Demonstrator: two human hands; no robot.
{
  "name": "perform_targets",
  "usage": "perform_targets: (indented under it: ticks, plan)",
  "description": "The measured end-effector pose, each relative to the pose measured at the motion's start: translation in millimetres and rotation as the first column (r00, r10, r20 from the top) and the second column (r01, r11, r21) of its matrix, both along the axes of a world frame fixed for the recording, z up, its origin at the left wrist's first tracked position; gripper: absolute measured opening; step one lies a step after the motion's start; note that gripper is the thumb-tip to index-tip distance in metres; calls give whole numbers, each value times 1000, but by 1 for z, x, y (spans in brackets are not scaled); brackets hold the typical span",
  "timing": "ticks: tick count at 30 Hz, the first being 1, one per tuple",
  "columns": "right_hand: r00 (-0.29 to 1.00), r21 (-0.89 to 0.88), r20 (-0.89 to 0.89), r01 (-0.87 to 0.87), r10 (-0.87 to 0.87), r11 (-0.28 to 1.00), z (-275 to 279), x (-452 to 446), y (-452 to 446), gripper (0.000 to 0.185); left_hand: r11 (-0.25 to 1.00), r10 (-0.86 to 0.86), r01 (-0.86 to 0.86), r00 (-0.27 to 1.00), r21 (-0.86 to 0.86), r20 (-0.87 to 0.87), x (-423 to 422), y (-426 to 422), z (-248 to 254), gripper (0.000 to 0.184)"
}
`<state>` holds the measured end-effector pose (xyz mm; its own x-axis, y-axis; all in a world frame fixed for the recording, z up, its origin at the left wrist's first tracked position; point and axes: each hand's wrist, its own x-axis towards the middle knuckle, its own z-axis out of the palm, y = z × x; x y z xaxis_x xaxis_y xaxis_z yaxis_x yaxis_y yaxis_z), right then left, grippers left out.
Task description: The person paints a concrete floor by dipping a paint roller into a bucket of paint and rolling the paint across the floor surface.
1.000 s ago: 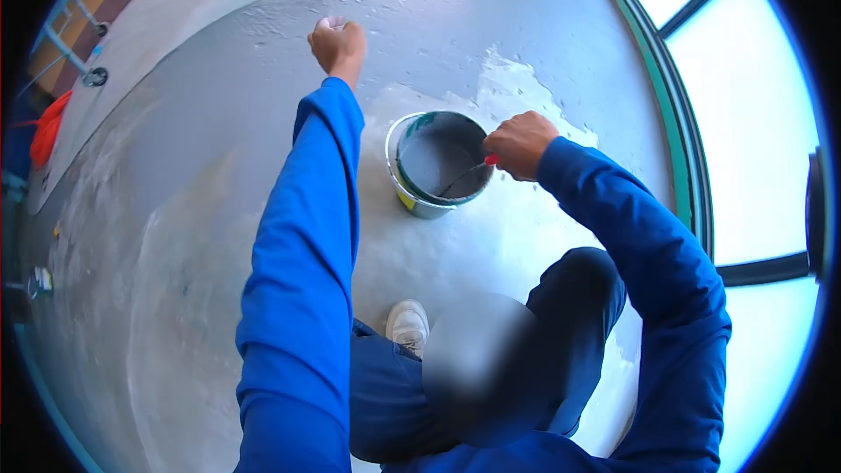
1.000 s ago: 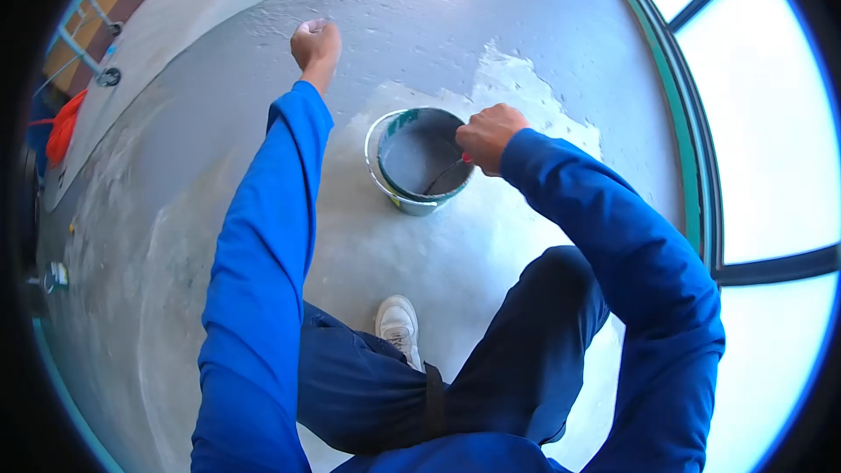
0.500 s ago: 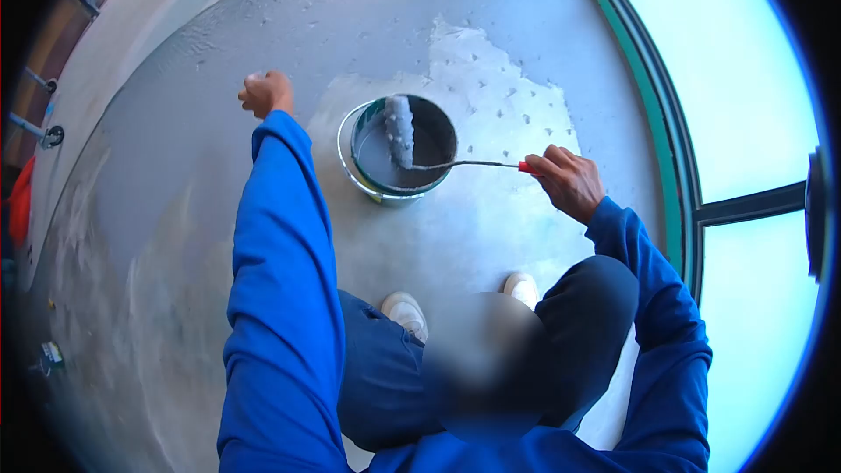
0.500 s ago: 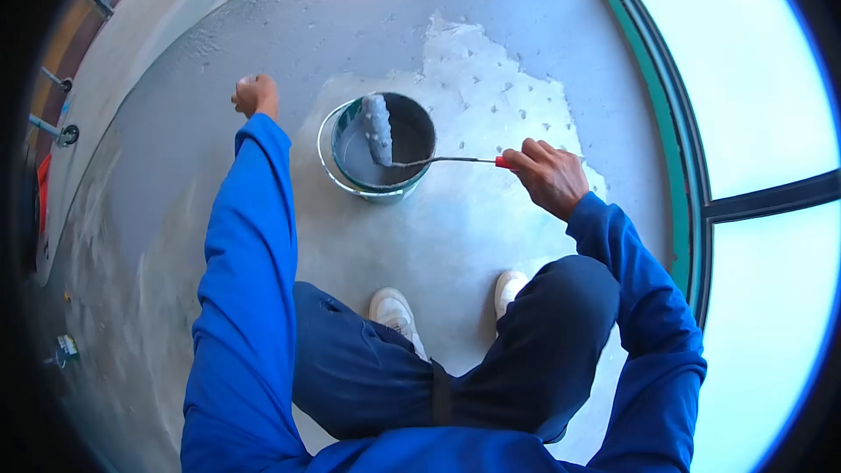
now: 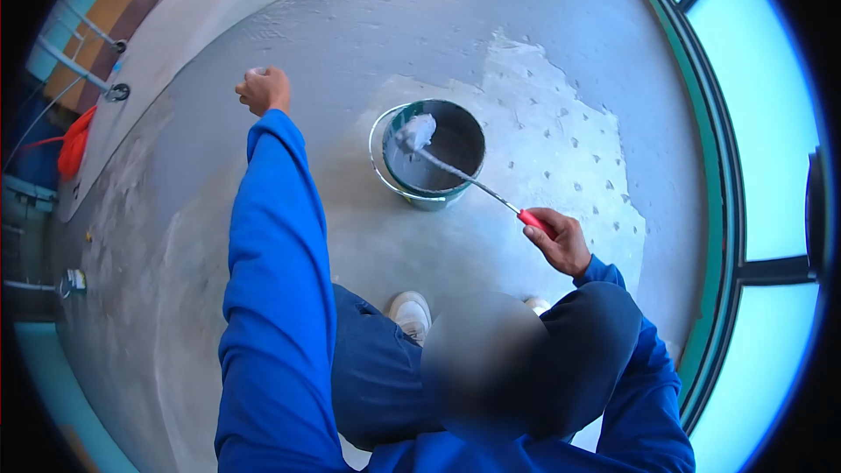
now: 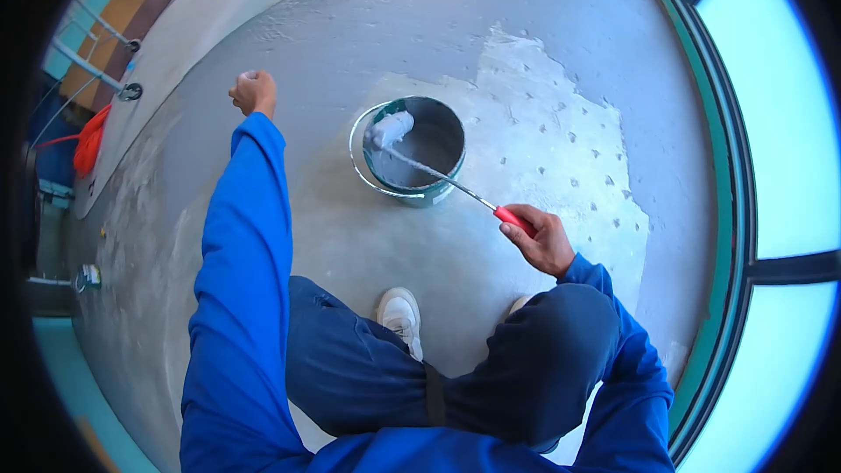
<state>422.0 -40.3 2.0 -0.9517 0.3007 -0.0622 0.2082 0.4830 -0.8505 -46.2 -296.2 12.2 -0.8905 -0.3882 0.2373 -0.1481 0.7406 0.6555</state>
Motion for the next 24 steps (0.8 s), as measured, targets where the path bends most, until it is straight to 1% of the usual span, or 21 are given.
perform_targets:
  ticks: [2, 3, 5, 6, 7, 8, 9, 11, 14, 17, 18, 20, 21, 22, 24]
  plan:
    - [999, -273, 30, -15, 24, 962, -5, 1, 0, 32, 999, 24, -25, 999, -27, -28, 4, -10, 8, 31]
    - [998, -410, 48, -24, 48, 912, -8, 1, 2, 33, 998, 30, -32, 999, -51, -42, 6, -14, 12, 31]
    - [993, -657, 75, -22, 94, 753, -16, 4, 6, 35, 995, 26, -33, 997, -98, -70, 9, -18, 22, 31]
    - [993, -735, 88, 12, 79, 678, -22, 5, 3, 36, 992, 12, -24, 995, -120, -94, 9, -21, 28, 33]
    - [988, -819, 123, 47, 94, 572, -23, 6, 2, 36, 990, -5, -12, 993, -141, -115, 8, -24, 33, 34]
    - [981, -885, 157, 88, 115, 458, -23, 8, 2, 36, 987, -22, 0, 991, -161, -133, 6, -28, 38, 35]
    - [980, -926, 155, 102, 121, 362, -26, 10, 1, 36, 978, -40, 10, 990, -211, -135, 5, -31, 47, 37]
    - [978, -978, 153, 130, 140, 161, -34, 13, -1, 36, 955, -72, 28, 987, -296, -140, 20, -25, 73, 36]
    - [976, -992, 100, 112, 195, -56, -47, 14, 1, 37, 914, -130, 43, 973, -404, -189, 28, -28, 89, 36]
    - [970, -986, 55, 91, 235, -142, -48, 15, 1, 38, 863, -213, 84, 955, -499, -206, 36, -29, 82, 35]
    - [973, -988, 31, 64, 229, -140, -47, 16, 1, 38, 843, -250, 111, 947, -527, -200, 40, -26, 74, 34]
    - [982, -991, 8, 33, 190, -129, -39, 25, 4, 37, 777, -356, 184, 917, -602, -180, 30, -39, 43, 34]
    - [992, -994, 9, 23, 129, -103, -34, 33, 6, 36, 729, -426, 223, 888, -647, -174, 18, -45, 28, 32]
    - [997, -999, 1, 6, 81, -53, -29, 46, 11, 37, 648, -503, 252, 850, -718, -155, 10, -55, 20, 29]
    - [1000, -998, -5, -4, -20, 68, -21, 78, 29, 38, 454, -639, 225, 757, -862, -139, -10, -70, 13, 24]
